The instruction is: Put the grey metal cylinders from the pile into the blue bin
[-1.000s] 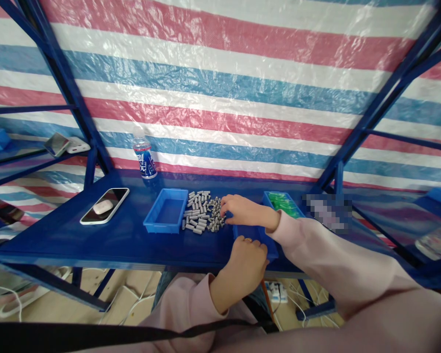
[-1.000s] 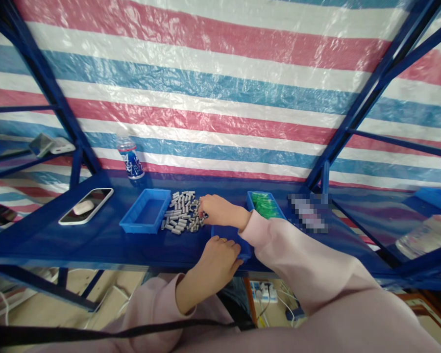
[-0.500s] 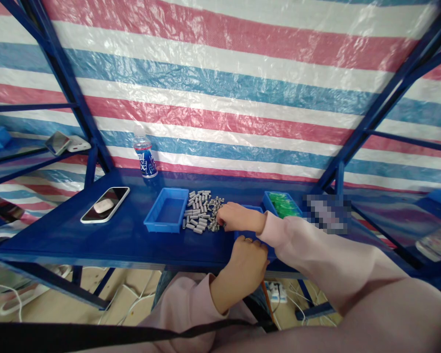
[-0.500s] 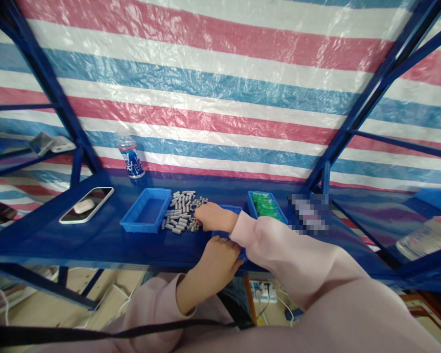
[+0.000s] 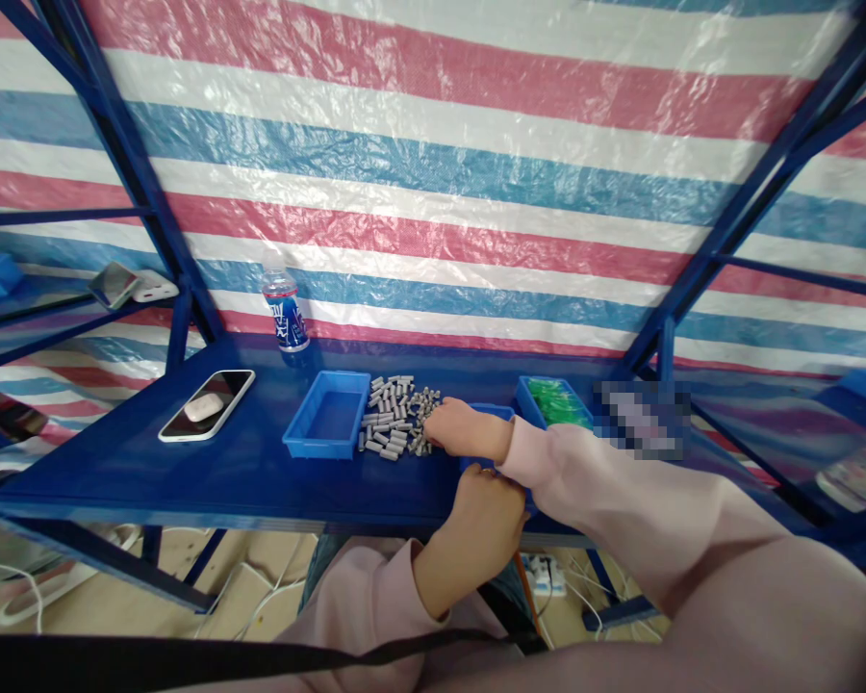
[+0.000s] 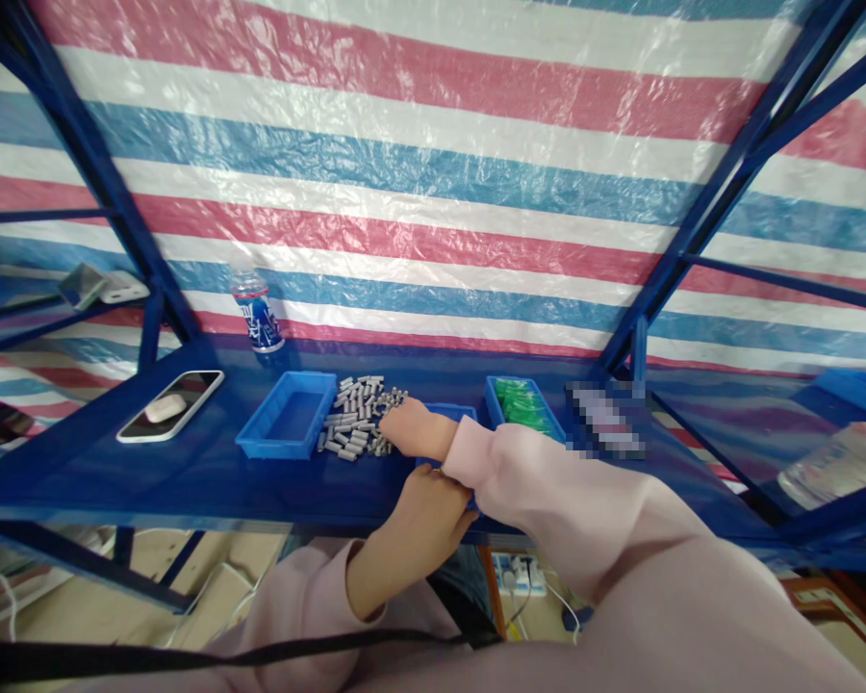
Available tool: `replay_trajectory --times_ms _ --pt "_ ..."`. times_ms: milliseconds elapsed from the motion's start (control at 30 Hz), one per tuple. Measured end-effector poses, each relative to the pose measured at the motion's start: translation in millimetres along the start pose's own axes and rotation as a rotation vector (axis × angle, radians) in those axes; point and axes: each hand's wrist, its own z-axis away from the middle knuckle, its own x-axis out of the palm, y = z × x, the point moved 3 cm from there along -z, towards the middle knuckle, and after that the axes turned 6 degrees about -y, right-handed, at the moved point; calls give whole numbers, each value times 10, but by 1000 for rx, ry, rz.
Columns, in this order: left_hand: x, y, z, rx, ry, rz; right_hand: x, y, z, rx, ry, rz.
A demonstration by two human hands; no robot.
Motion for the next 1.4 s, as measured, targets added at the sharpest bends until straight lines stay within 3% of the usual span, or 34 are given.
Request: replay_trajectory --times_ms 200,400,533,767,1033,1400 --pt "63 -19 2 22 -10 -25 -61 156 60 -85 6 -115" --pt "82 -26 -13 14 -7 -24 -258 358 250 -180 60 -529" --pt "104 -30 -31 11 0 -31 -337 564 437 -129 66 -638" --pt "115 -32 -20 2 8 -16 -57 650 515 -13 -143 -663" --pt "107 -34 -20 3 1 -24 128 587 490 115 -177 -592" --pt "105 -34 -15 11 14 -26 296 605 451 156 -154 -627"
